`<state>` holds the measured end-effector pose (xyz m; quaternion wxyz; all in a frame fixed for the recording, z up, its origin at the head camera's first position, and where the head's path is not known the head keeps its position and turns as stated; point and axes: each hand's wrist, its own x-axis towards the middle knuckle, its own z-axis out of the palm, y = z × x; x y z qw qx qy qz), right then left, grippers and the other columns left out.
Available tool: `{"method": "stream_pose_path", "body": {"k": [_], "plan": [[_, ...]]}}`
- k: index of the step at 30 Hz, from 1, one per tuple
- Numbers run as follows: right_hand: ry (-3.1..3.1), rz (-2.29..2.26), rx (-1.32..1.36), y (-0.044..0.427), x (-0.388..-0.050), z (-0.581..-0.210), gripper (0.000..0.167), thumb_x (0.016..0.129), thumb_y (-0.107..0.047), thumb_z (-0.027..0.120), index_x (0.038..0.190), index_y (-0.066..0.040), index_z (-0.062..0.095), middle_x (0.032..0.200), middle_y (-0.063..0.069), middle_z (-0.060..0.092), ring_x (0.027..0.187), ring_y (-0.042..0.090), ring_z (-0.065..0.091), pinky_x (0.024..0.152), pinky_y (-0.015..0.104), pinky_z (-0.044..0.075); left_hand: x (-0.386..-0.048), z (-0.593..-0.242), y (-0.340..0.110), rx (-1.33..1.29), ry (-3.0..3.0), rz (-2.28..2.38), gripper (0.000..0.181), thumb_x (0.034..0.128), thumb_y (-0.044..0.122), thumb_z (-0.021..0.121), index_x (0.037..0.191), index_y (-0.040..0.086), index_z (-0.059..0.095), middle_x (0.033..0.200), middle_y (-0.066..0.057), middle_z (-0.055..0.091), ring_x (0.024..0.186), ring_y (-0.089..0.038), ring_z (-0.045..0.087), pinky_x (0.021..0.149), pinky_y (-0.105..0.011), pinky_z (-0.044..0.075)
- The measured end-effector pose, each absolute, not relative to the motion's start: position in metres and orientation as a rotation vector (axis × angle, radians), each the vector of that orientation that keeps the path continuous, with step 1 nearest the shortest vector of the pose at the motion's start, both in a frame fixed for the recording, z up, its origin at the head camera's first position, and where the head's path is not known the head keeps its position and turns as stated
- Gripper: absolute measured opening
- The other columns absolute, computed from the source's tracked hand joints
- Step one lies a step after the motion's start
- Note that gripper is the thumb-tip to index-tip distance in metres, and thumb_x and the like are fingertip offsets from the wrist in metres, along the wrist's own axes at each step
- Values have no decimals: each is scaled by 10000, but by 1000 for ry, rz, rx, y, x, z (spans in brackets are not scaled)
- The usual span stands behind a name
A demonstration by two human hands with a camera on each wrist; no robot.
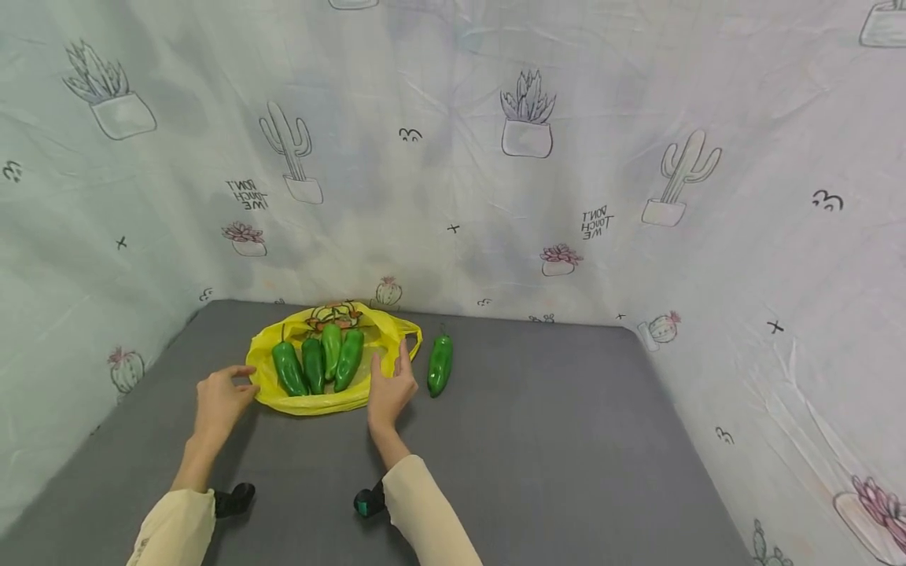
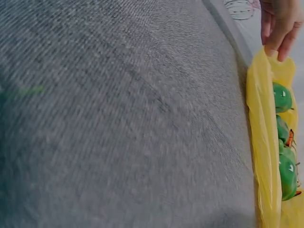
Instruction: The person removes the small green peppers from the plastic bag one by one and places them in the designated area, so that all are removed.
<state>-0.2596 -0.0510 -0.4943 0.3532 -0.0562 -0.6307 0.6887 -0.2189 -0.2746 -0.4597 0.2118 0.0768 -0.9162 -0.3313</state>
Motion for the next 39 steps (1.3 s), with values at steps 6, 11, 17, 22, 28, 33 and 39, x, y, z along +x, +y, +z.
{"method": "stream_pose_path", "body": {"k": [6, 11, 17, 22, 28, 33, 39], "plan": [[-1643, 1747, -124, -56, -264, -494, 522, 842, -126, 743, 1304, 37, 562, 1323, 197, 555, 1229, 285, 531, 968, 348, 447, -219, -462, -274, 229, -2540, -896, 281, 773, -85, 656, 1047, -145, 657, 974, -325, 659, 772, -405, 684, 637, -496, 536], [-1663, 1728, -104, -60, -269, -488, 538, 839, -125, 746, 1306, 55, 551, 1318, 226, 548, 1229, 287, 527, 967, 345, 447, -219, -460, -275, 238, -2539, -899, 285, 770, -93, 660, 1049, -150, 653, 984, -338, 650, 775, -413, 681, 618, -489, 539], [-1660, 1737, -54, -70, -274, -484, 548, 827, -91, 751, 1308, 71, 542, 1332, 200, 545, 1229, 287, 526, 962, 360, 450, -220, -458, -273, 252, -2543, -936, 300, 782, -84, 668, 1075, -143, 647, 1032, -351, 633, 810, -420, 678, 622, -475, 548], [-1707, 1725, 11, -81, -275, -490, 520, 835, -90, 741, 1314, 6, 561, 1334, 164, 555, 1245, 243, 518, 945, 358, 467, -218, -459, -272, 234, -2535, -939, 297, 781, -91, 672, 1070, -156, 641, 1011, -358, 633, 799, -426, 677, 619, -481, 548], [-1798, 1687, 46, -95, -269, -502, 491, 820, 1, 728, 1287, 21, 577, 1329, 151, 559, 1251, 247, 512, 924, 360, 478, -209, -462, -275, 238, -2540, -952, 307, 774, -98, 672, 1073, -165, 637, 980, -364, 636, 781, -429, 678, 583, -463, 547], [-1790, 1704, 71, -100, -266, -506, 497, 803, 48, 725, 1278, 52, 576, 1328, 177, 553, 1242, 289, 516, 914, 384, 484, -207, -463, -276, 234, -2552, -961, 317, 786, -87, 664, 1095, -150, 636, 973, -357, 642, 783, -420, 680, 563, -435, 546], [-1823, 1624, 122, -106, -271, -509, 514, 779, 41, 750, 1264, 70, 580, 1320, 197, 555, 1224, 306, 528, 884, 405, 505, -214, -460, -273, 215, -2516, -941, 319, 778, -93, 675, 1090, -148, 639, 946, -348, 651, 763, -413, 684, 559, -436, 546]]}}
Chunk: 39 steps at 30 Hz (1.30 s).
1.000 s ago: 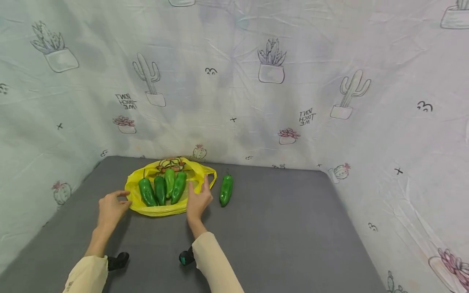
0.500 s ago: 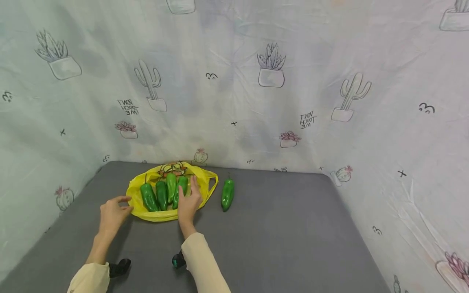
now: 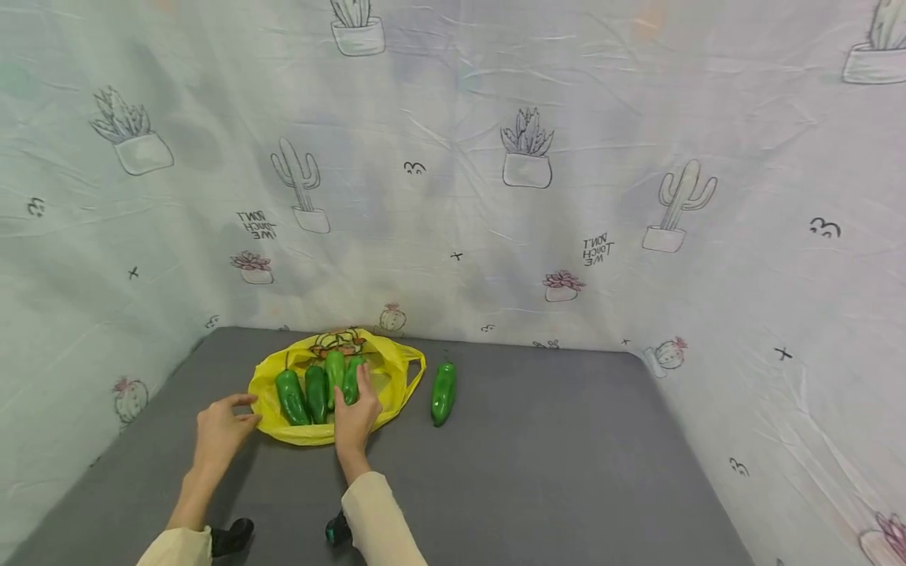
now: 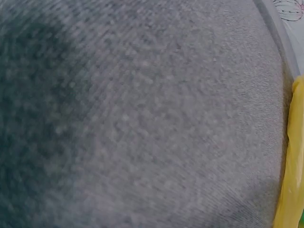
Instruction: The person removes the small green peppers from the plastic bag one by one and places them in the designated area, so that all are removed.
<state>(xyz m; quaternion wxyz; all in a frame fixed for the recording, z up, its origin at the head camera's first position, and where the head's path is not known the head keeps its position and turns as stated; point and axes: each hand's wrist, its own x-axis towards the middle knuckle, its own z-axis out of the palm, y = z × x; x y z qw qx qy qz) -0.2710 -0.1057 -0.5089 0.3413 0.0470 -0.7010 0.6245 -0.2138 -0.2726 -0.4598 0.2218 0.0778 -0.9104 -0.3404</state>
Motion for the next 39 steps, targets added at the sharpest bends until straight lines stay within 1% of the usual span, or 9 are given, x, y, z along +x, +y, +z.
{"method": "stream_pose_path", "body": {"k": [5, 12, 19, 25, 29, 32, 35, 38, 39], "plan": [[-1846, 1619, 101, -103, -269, -512, 539, 750, 61, 768, 1253, 91, 580, 1304, 224, 557, 1214, 304, 535, 885, 424, 502, -215, -462, -268, 216, -2521, -929, 326, 768, -96, 684, 1086, -150, 639, 935, -349, 651, 753, -412, 684, 567, -443, 547], [-1893, 1678, -14, -99, -270, -517, 601, 758, 17, 777, 1309, 63, 543, 1351, 204, 526, 1242, 317, 511, 930, 431, 475, -216, -463, -266, 226, -2543, -945, 340, 778, -87, 685, 1110, -144, 633, 972, -352, 644, 779, -415, 683, 585, -448, 551], [-1942, 1679, -110, -95, -268, -523, 645, 744, -10, 797, 1330, 43, 532, 1361, 241, 503, 1259, 349, 487, 957, 451, 451, -218, -463, -262, 237, -2562, -973, 341, 790, -83, 681, 1121, -145, 627, 1026, -360, 628, 807, -422, 680, 604, -459, 553], [-1979, 1617, -154, -93, -272, -523, 653, 730, -57, 821, 1309, 65, 545, 1334, 224, 538, 1232, 355, 513, 945, 452, 462, -221, -462, -259, 244, -2569, -981, 345, 791, -82, 686, 1126, -139, 627, 1016, -354, 634, 814, -420, 680, 612, -459, 553], [-1978, 1606, -190, -94, -272, -520, 668, 716, -50, 830, 1304, 83, 541, 1302, 226, 564, 1195, 363, 541, 924, 462, 475, -223, -463, -259, 245, -2559, -984, 342, 789, -83, 685, 1122, -135, 631, 1031, -354, 630, 816, -422, 678, 611, -462, 552], [-1996, 1595, -232, -98, -272, -520, 679, 702, -48, 839, 1300, 83, 545, 1261, 230, 593, 1111, 358, 595, 895, 455, 494, -223, -465, -260, 246, -2548, -975, 335, 788, -77, 688, 1114, -130, 637, 1005, -346, 642, 791, -414, 682, 569, -443, 547], [-2036, 1583, -255, -102, -272, -521, 676, 693, -55, 848, 1287, 83, 558, 1228, 223, 617, 1068, 348, 618, 879, 441, 505, -220, -466, -265, 261, -2544, -971, 332, 793, -68, 686, 1115, -128, 636, 948, -338, 657, 761, -409, 684, 507, -402, 530], [-2071, 1562, -217, -108, -271, -522, 652, 689, -29, 845, 1268, 88, 570, 1204, 223, 629, 1059, 348, 622, 880, 442, 504, -215, -464, -270, 291, -2554, -982, 338, 799, -61, 683, 1126, -129, 630, 917, -340, 659, 758, -414, 683, 481, -365, 511], [-2077, 1557, -193, -109, -271, -522, 636, 691, -18, 841, 1261, 83, 578, 1191, 213, 638, 1088, 346, 611, 883, 442, 503, -214, -463, -272, 297, -2562, -988, 343, 800, -60, 682, 1131, -131, 626, 923, -342, 656, 764, -415, 683, 480, -355, 510]]}}
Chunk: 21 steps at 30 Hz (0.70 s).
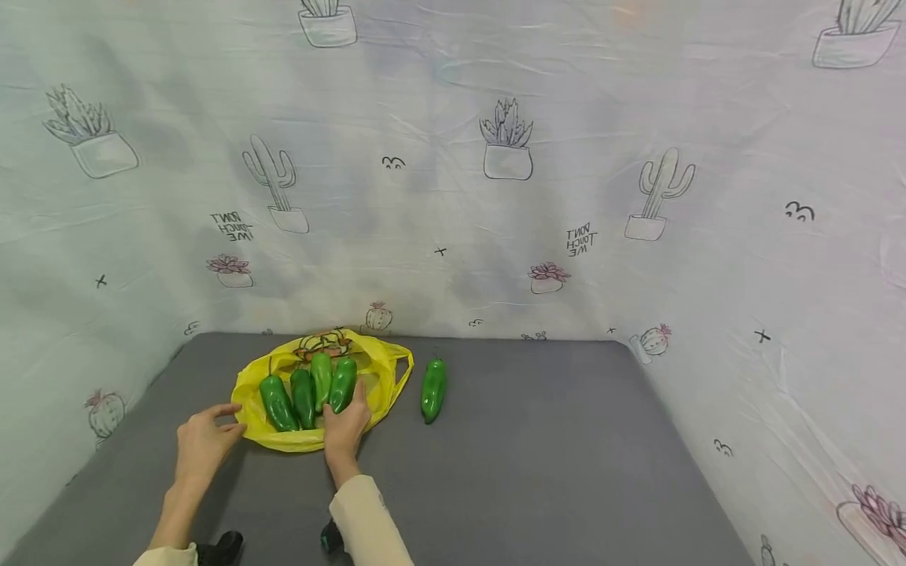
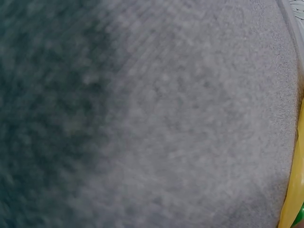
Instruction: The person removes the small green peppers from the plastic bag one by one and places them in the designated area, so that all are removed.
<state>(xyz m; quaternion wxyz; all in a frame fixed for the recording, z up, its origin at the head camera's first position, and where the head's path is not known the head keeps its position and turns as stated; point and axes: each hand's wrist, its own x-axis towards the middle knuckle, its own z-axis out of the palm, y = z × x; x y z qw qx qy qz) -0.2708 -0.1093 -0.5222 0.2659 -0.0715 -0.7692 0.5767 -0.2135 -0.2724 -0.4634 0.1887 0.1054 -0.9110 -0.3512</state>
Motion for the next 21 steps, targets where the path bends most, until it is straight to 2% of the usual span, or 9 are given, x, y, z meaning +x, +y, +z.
{"method": "stream_pose_path", "body": {"k": [4, 9, 16, 21], "plan": [[-2070, 1529, -118, -112, -271, -523, 599, 697, 57, 805, 1250, 96, 578, 1196, 236, 627, 1099, 364, 602, 882, 462, 500, -211, -461, -277, 305, -2580, -1015, 360, 805, -54, 682, 1148, -135, 614, 956, -352, 647, 783, -420, 681, 470, -323, 500], [-2063, 1517, -91, -114, -267, -525, 574, 722, 120, 732, 1268, 105, 557, 1214, 246, 612, 1089, 347, 609, 849, 441, 521, -210, -463, -278, 293, -2577, -1002, 357, 788, -70, 693, 1128, -148, 617, 1024, -375, 617, 795, -428, 679, 502, -367, 528], [-2084, 1581, -125, -115, -263, -525, 598, 752, 32, 777, 1288, 126, 528, 1280, 273, 561, 1179, 401, 542, 918, 484, 473, -212, -468, -280, 351, -2588, -990, 347, 766, -84, 702, 1098, -152, 628, 1048, -376, 609, 783, -413, 686, 525, -389, 541], [-2115, 1570, -143, -109, -265, -517, 590, 787, 26, 746, 1311, 135, 497, 1310, 293, 528, 1208, 402, 517, 928, 475, 467, -220, -468, -280, 317, -2591, -1015, 354, 769, -72, 703, 1105, -149, 625, 1050, -378, 606, 778, -407, 688, 547, -407, 547]]}}
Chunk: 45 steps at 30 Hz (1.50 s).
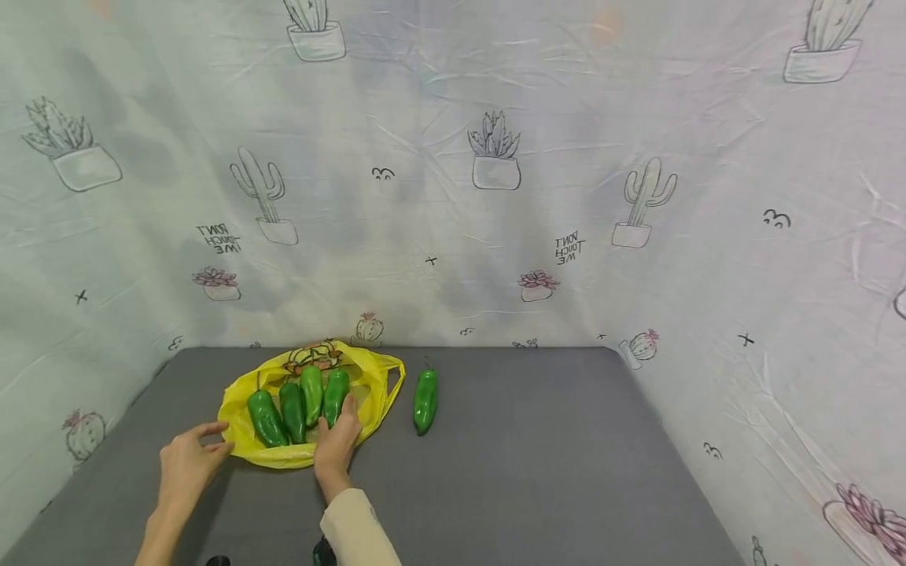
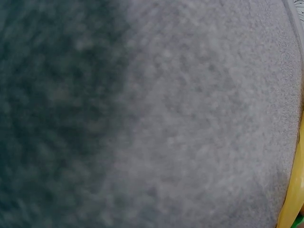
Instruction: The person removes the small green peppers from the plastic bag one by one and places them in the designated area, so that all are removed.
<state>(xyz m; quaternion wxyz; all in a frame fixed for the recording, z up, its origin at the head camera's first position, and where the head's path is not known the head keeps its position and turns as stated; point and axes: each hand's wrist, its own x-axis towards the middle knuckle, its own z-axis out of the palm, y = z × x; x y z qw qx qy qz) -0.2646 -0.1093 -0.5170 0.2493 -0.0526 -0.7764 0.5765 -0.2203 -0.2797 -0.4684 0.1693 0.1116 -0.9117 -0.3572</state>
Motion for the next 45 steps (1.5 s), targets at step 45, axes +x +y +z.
{"method": "stream_pose_path", "body": {"k": [45], "plan": [[-2157, 1420, -343, -108, -274, -518, 475, 675, -73, 861, 1111, 23, 699, 979, 166, 716, 855, 283, 690, 763, 402, 550, -211, -468, -276, 273, -2545, -1023, 332, 786, -69, 688, 1107, -132, 638, 933, -348, 652, 777, -415, 686, 565, -432, 545]]}}
